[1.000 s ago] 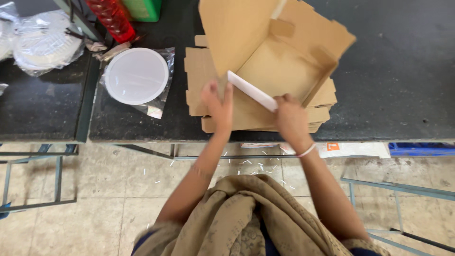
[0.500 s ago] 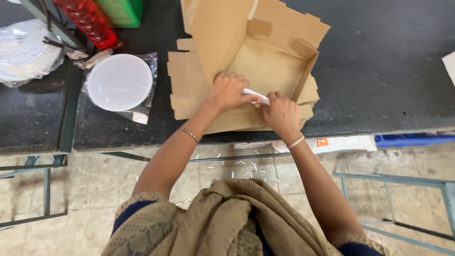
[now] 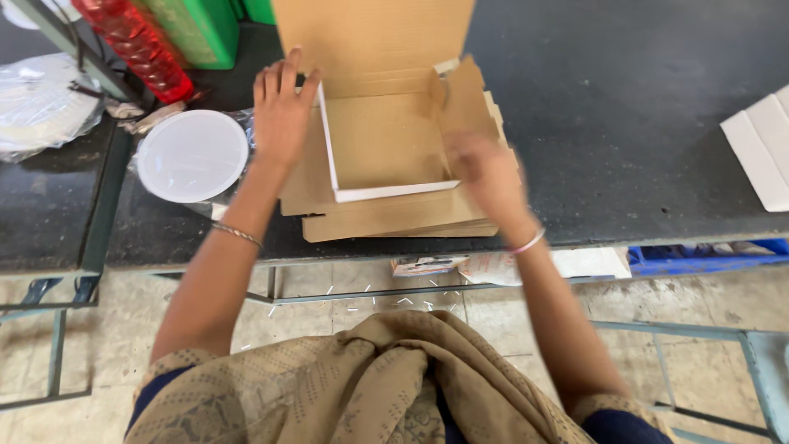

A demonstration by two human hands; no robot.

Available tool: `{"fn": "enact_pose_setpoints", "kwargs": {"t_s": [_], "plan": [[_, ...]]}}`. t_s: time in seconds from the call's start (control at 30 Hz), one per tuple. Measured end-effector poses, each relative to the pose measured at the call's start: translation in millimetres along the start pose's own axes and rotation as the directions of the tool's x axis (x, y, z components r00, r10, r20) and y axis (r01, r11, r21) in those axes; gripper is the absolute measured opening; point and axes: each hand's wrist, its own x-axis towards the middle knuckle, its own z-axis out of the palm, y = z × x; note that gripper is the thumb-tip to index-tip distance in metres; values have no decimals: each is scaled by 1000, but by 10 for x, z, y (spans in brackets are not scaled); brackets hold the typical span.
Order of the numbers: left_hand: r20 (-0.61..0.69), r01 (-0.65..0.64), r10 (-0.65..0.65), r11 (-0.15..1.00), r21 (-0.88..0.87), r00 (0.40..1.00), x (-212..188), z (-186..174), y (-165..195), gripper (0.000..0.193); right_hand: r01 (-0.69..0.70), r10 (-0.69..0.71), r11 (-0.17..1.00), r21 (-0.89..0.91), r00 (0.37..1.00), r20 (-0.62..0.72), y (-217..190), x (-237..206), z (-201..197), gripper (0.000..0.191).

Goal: The person folds and assembles white cardboard inner boxes, fitting the side panels together inside an open brown outer carton. They place a round LED light fixture into a completed white box, close it, and stack the finished boxes on the table.

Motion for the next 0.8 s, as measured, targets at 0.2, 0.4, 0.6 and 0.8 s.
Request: {"fn": "enact_pose_setpoints", "kwargs": {"t_s": [0.2, 0.4, 0.6, 0.8], "plan": [[97, 74, -26, 845, -530, 995, -230, -322, 1409, 43, 265, -244, 862, -432, 964, 104, 691, 281, -308, 48], [273, 314, -184, 751, -581, 944, -438, -858, 1871, 29, 360, -267, 839, -408, 926, 268, 257, -72, -165, 13], [331, 429, -287, 729, -533, 899, -716, -1053, 1796, 19, 172, -101, 941, -290, 965, 243, -89, -369, -256, 58], [439, 537, -350, 721, -438, 827, -684, -1265, 1790, 33, 251, -122, 912, -324, 921, 370, -43, -269, -317, 55]]}}
